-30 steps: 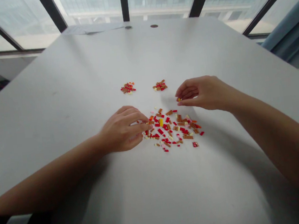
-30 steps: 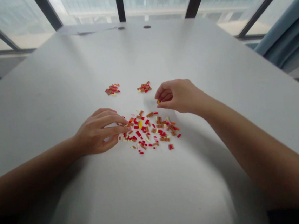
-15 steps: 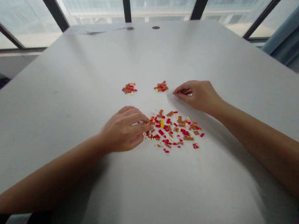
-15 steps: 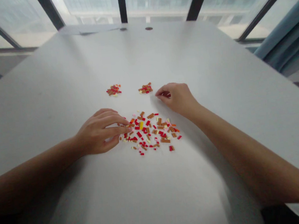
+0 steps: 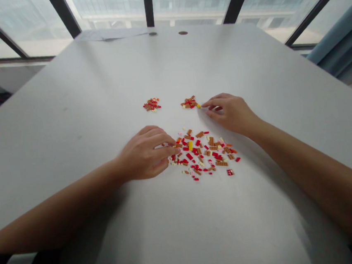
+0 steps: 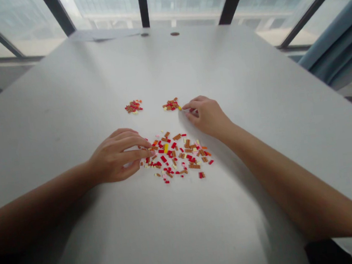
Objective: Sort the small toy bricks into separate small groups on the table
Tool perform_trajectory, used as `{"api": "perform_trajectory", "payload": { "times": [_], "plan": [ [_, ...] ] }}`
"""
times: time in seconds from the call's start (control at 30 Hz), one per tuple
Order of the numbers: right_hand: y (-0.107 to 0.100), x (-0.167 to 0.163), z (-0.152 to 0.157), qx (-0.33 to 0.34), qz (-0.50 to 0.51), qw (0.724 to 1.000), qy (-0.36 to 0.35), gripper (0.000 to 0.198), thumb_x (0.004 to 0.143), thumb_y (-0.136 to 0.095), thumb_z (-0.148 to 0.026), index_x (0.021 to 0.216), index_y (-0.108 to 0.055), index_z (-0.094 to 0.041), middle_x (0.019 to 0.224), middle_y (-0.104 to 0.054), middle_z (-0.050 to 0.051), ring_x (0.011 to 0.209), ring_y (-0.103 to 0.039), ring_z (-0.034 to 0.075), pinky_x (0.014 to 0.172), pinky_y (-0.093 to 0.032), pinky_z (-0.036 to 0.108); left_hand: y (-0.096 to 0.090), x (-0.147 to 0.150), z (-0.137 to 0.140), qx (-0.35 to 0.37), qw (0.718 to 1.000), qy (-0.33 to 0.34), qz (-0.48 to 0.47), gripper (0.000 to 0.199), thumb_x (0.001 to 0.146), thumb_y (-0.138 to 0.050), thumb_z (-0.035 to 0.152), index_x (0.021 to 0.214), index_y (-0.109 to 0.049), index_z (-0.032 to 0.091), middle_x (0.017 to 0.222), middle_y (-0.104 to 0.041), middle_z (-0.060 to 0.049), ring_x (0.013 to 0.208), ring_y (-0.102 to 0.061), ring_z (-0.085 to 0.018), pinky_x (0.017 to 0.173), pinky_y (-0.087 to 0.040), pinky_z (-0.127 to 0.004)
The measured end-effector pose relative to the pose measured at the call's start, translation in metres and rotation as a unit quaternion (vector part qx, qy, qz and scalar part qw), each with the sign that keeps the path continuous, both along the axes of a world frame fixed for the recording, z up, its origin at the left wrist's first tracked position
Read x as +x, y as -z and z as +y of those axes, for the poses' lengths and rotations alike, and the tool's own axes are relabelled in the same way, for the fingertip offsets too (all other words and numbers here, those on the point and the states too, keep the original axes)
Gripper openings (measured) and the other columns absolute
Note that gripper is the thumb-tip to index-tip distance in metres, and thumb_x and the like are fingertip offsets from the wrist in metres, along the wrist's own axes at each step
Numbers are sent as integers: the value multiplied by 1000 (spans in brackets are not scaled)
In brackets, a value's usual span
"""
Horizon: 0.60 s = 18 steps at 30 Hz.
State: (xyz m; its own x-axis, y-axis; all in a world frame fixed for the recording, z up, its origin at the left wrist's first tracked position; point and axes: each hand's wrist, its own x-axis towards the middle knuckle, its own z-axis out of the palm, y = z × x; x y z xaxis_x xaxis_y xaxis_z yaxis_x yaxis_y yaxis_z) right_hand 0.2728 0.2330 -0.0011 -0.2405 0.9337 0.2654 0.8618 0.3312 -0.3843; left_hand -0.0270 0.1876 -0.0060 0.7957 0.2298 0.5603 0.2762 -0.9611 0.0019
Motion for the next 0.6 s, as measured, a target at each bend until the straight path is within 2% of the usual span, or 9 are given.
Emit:
{"api": "perform_trajectory", "payload": {
  "times": [0.1,0.23,0.43,0.6],
  "plan": [
    [-5,1,-1,-4,-23,999,-26,33,88,-56,-27,109,-79,-17,114,-73,15,87,-71,23,92,-56,44,1,0,0,-4,1000,3,-2,25,90,-56,12,109,-68,23,104,-76,-4,94,-70,-17,94,-54,-37],
    [-19,-4,-10,-32,-14,997,-62,28,88,-57,-29,103,-79,-23,107,-76,9,83,-71,21,87,-56,41,1,0,1,-2,1000,3,1,25,90,-57,12,109,-67,24,104,-76,-4,94,-70,-16,94,-53,-36],
    [-30,-24,-23,-63,-17,979,-195,20,88,-61,-29,93,-79,-25,96,-78,6,82,-70,20,81,-53,35,-1,2,1,0,1000,-2,4,25,90,-57,12,109,-67,25,105,-76,-3,94,-70,-16,94,-53,-35],
    [-32,-23,-23,-76,-36,973,-213,18,86,-64,-30,95,-79,-27,95,-79,4,81,-70,19,79,-52,33,-1,2,0,1,1000,-2,7,25,90,-57,13,110,-67,25,105,-76,-2,94,-70,-16,94,-53,-35]
  ]
}}
